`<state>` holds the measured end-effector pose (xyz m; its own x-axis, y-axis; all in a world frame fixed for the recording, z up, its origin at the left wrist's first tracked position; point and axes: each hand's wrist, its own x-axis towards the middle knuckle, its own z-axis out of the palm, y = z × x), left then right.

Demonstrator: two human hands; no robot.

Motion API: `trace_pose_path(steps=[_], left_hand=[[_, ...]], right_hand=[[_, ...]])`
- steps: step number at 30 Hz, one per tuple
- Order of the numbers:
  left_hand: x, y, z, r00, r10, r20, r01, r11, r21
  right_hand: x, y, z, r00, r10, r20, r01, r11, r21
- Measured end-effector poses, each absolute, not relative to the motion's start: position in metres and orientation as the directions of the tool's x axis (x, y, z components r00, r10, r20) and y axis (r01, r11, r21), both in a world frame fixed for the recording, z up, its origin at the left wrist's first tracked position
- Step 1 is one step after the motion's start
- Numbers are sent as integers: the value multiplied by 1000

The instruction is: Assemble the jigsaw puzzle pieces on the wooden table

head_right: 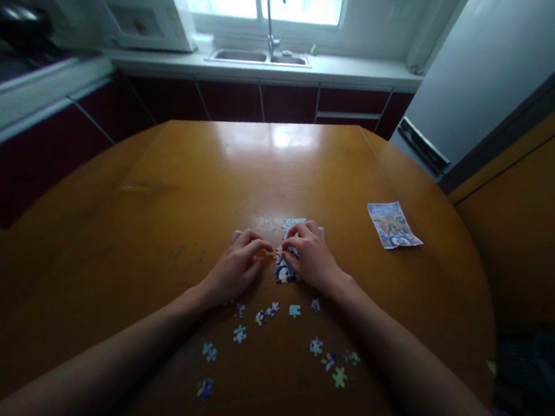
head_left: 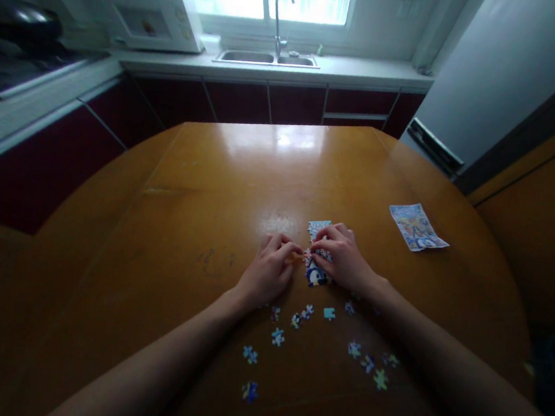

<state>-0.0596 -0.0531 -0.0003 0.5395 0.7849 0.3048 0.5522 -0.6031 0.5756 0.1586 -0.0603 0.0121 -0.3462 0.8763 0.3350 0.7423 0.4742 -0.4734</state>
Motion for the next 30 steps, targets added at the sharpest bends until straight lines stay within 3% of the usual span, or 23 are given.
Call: trace_pose_path(steps=[30], left_hand=[[-60, -54, 2, 592, 762, 260, 586, -629, 511]], right_hand=[[170, -66, 6, -386, 854, 349, 716, 516, -471]])
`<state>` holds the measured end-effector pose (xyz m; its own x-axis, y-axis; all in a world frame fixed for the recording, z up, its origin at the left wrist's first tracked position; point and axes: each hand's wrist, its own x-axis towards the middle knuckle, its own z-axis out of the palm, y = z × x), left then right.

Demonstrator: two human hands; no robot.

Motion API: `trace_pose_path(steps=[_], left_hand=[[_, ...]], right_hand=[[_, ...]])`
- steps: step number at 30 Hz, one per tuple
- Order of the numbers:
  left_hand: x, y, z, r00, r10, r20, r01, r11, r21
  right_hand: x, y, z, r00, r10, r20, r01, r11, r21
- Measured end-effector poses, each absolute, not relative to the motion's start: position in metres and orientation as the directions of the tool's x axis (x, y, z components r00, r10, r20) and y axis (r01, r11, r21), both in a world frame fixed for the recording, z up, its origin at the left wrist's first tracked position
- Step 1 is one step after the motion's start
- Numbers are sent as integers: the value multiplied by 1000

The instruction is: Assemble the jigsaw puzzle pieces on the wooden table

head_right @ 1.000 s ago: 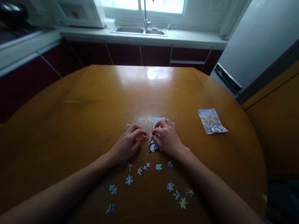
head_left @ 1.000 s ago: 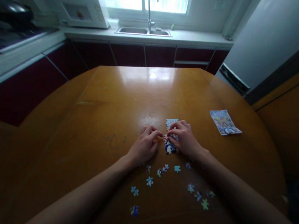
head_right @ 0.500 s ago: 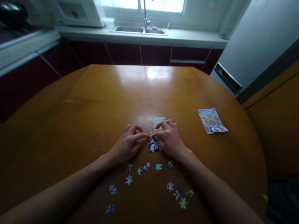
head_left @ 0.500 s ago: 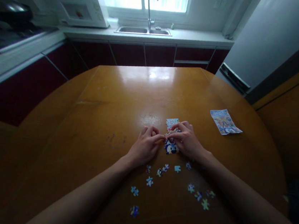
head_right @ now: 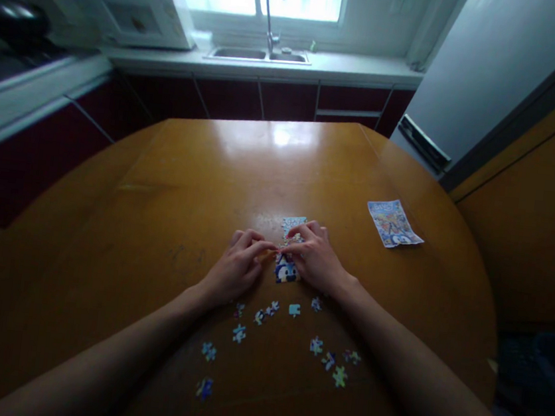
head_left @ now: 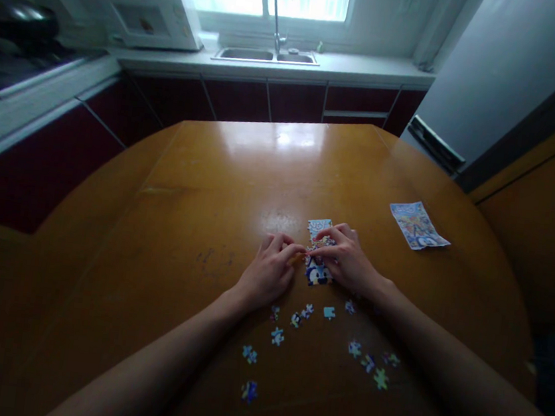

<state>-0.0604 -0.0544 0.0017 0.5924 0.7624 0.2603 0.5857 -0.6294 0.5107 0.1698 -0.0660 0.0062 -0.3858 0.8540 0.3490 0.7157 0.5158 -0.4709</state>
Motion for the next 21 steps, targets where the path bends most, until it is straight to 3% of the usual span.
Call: trace_pose_path(steps=[9, 21], left_hand=[[-60, -55, 2, 598, 758, 259, 587, -635, 502], [-60, -56, 3, 638, 721, 272, 594, -685, 423]], right_hand=[[172, -62, 3, -160, 884, 440, 715, 411, -565], [167, -62, 1, -333, 874, 353, 752, 472, -460]])
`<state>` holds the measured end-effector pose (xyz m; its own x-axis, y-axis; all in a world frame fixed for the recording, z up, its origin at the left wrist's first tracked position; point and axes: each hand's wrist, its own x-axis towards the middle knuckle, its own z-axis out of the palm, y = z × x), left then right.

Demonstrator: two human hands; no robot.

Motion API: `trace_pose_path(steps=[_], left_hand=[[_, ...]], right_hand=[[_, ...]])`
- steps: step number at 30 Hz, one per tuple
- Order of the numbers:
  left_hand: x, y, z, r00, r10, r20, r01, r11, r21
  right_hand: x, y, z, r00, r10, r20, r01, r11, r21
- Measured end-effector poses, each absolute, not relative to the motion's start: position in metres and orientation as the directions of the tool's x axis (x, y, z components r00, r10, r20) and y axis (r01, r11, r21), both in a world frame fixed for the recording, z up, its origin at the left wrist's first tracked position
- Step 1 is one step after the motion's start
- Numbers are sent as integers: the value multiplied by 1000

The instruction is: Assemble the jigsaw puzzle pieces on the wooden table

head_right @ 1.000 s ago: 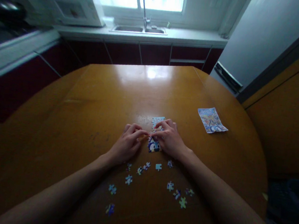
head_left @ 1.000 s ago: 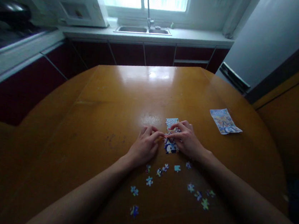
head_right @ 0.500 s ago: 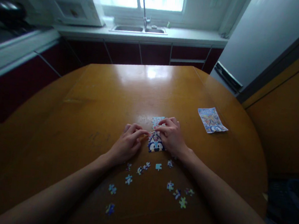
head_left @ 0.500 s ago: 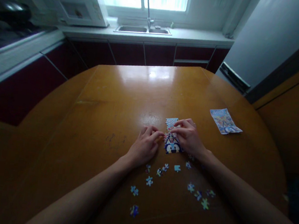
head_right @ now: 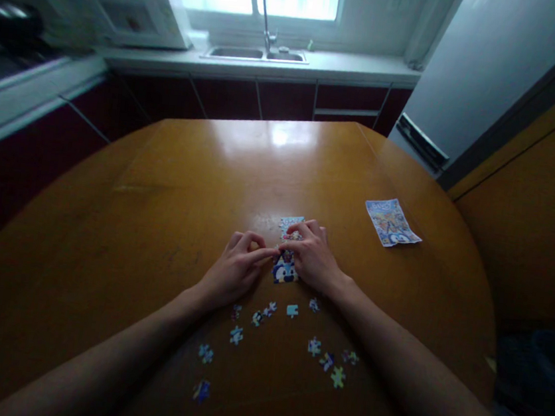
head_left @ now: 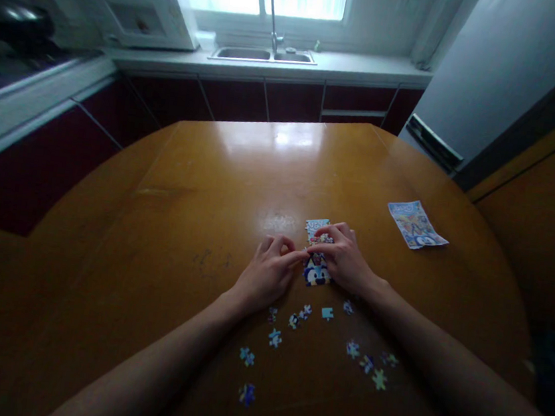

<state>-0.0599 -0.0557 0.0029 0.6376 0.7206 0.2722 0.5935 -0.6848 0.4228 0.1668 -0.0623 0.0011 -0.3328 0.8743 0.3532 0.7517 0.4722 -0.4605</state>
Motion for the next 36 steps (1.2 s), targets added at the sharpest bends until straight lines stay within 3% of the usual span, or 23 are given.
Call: trace_pose_path(steps=[6, 11, 17, 36], left_hand=[[-60, -55, 3, 627, 734, 262, 586, -666, 461], [-60, -54, 4, 540, 796, 273, 588, -589, 554], [-60, -54, 3, 534, 801, 271, 587, -581, 563], [-61, -55, 3, 595, 763, 253, 597, -631, 496]], right_hand=[[166, -63, 5, -359, 869, 342, 762, 484, -431], [160, -63, 2, -252, 914, 317, 726, 395, -563], [157, -61, 5, -27, 919, 394, 623, 324, -712], [163, -62, 0, -55, 914, 401, 734, 310, -604]])
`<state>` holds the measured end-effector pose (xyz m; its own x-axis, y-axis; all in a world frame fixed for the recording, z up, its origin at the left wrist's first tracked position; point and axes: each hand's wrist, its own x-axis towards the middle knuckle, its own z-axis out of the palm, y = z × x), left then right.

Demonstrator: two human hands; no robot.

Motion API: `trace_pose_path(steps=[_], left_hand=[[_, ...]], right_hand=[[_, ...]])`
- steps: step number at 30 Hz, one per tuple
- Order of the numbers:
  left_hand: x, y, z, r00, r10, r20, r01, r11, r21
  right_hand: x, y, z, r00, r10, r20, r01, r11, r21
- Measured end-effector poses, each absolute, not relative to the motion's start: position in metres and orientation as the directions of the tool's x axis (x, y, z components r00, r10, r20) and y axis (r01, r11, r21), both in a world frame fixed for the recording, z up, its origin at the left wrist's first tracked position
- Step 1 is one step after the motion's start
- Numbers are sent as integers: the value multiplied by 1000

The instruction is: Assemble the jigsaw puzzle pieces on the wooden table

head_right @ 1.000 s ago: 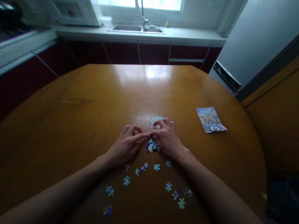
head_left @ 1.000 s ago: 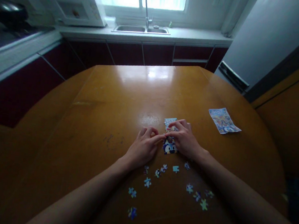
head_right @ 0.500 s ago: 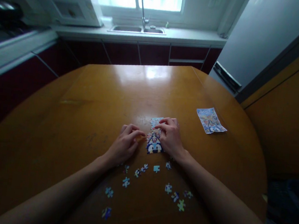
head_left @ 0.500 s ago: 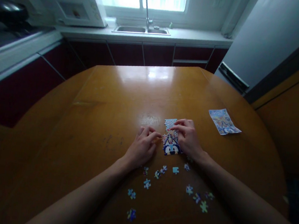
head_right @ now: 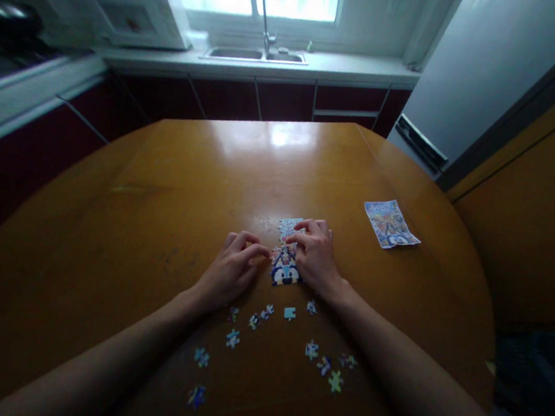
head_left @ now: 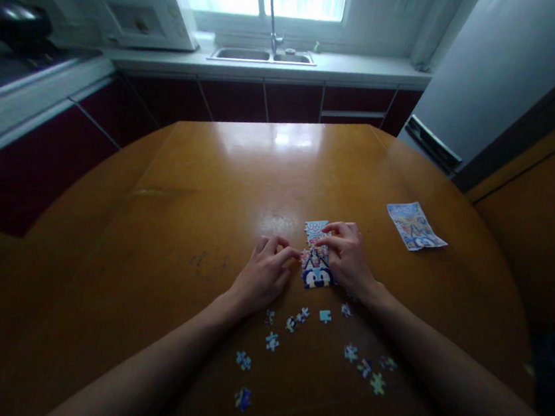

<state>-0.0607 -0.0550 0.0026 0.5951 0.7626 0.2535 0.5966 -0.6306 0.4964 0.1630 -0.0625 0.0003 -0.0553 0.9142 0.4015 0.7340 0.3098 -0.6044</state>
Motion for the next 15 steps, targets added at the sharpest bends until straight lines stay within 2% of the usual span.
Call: trace_pose_path(steps=[7, 12, 15], left_hand=[[-61, -55, 2, 622, 741, 253, 602, -659, 451], [-60, -56, 3, 640, 727, 247, 610, -677, 411], [-60, -56, 3, 618, 748, 242, 608, -650, 456]], right_hand=[[158, -67, 3, -260, 887, 382, 741, 437, -510], [155, -67, 4, -264, 904, 337, 741, 414, -529], [159, -64, 5, -187, 906, 381, 709, 393, -586]])
